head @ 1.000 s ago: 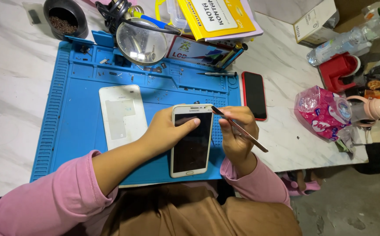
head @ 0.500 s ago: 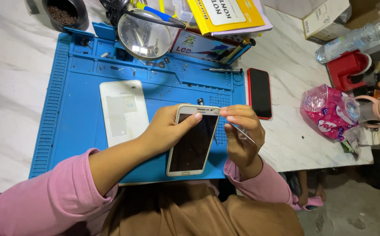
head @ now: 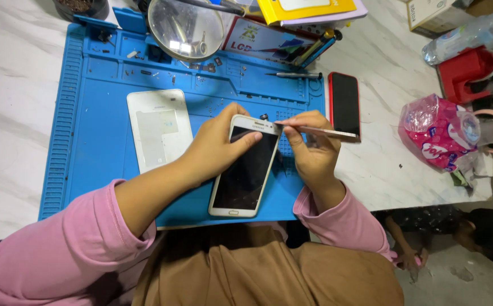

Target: Disassembling a smartphone to access internal components using a prying tool

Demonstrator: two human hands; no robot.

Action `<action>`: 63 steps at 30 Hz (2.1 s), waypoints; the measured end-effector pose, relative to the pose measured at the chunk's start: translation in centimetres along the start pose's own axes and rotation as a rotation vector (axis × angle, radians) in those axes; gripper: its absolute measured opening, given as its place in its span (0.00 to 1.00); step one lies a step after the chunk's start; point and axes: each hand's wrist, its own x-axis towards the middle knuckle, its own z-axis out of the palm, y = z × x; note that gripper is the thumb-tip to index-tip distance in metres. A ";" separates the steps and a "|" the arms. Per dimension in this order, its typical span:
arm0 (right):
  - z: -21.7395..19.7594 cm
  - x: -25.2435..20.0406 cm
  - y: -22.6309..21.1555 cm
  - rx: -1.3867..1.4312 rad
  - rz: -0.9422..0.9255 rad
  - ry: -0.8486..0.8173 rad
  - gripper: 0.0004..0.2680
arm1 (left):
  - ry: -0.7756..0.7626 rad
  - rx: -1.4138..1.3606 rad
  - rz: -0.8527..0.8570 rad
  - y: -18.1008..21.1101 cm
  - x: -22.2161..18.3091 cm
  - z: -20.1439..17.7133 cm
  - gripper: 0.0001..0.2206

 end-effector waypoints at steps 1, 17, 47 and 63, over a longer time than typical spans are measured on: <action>0.0 -0.5 0.4 0.002 0.013 0.001 0.03 | -0.005 -0.001 -0.012 -0.5 0.0 -0.1 0.16; -0.1 -0.4 1.1 0.132 0.190 -0.056 0.06 | 0.127 0.261 0.136 0.6 1.1 -3.9 0.12; -6.2 1.0 5.4 -0.403 0.522 -0.151 0.02 | -0.031 0.077 0.018 1.0 0.8 -4.1 0.11; -3.8 2.4 2.7 -0.655 0.066 -0.131 0.14 | -0.028 0.908 0.380 -0.7 0.3 -4.2 0.08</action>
